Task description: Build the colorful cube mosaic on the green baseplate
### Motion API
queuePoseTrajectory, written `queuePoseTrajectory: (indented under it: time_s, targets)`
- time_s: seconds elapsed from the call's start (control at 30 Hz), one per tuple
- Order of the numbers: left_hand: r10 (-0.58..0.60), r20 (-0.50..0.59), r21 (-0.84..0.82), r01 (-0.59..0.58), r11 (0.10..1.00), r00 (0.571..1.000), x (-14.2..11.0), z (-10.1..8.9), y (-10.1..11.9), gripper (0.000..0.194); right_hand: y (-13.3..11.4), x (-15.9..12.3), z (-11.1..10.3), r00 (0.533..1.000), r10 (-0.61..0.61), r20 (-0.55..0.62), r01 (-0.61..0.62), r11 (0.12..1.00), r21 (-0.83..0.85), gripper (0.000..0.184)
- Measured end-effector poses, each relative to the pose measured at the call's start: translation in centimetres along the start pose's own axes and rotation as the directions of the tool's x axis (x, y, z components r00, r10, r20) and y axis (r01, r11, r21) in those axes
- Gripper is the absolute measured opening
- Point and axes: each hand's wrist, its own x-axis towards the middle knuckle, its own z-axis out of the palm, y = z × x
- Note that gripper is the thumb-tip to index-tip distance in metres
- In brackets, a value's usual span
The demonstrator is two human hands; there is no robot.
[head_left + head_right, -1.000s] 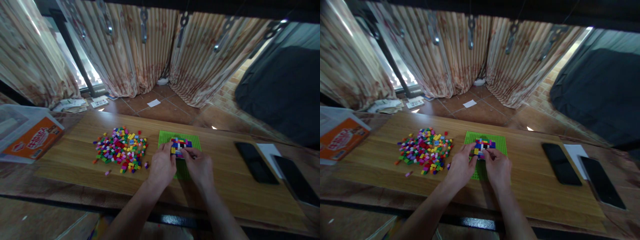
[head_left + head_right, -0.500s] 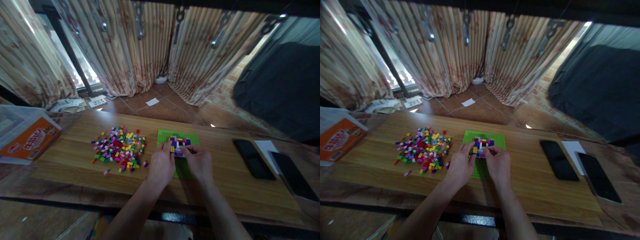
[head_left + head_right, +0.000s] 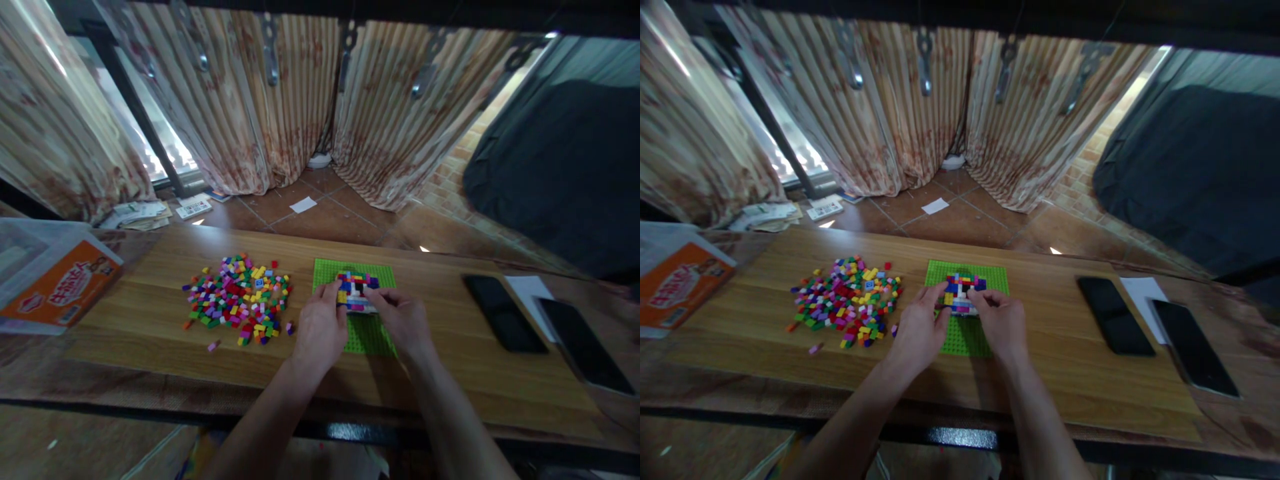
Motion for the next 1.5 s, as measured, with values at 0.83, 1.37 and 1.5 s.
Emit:
queuePoseTrajectory:
  time_s: [0.83, 1.37, 1.5]
  targets:
    - [-0.026, 0.016, -0.004, 0.026, 1.0, 1.0, 0.3, -0.5, 0.0, 0.042, -0.9, 0.0, -2.2, 0.999, -0.002, 0.042, -0.018, 0.888, 0.459, 0.027]
    - [-0.019, 0.012, -0.006, 0.019, 1.0, 1.0, 0.3, -0.4, -0.2, 0.043, -0.9, -0.2, -1.6, 0.997, -0.016, 0.078, -0.015, 0.926, 0.377, 0.031]
    - [-0.004, 0.01, -0.014, 0.005, 1.0, 1.0, 0.2, -0.3, -0.3, 0.043, -0.2, -0.1, -1.7, 0.998, -0.054, 0.041, 0.039, 0.956, 0.292, 0.025]
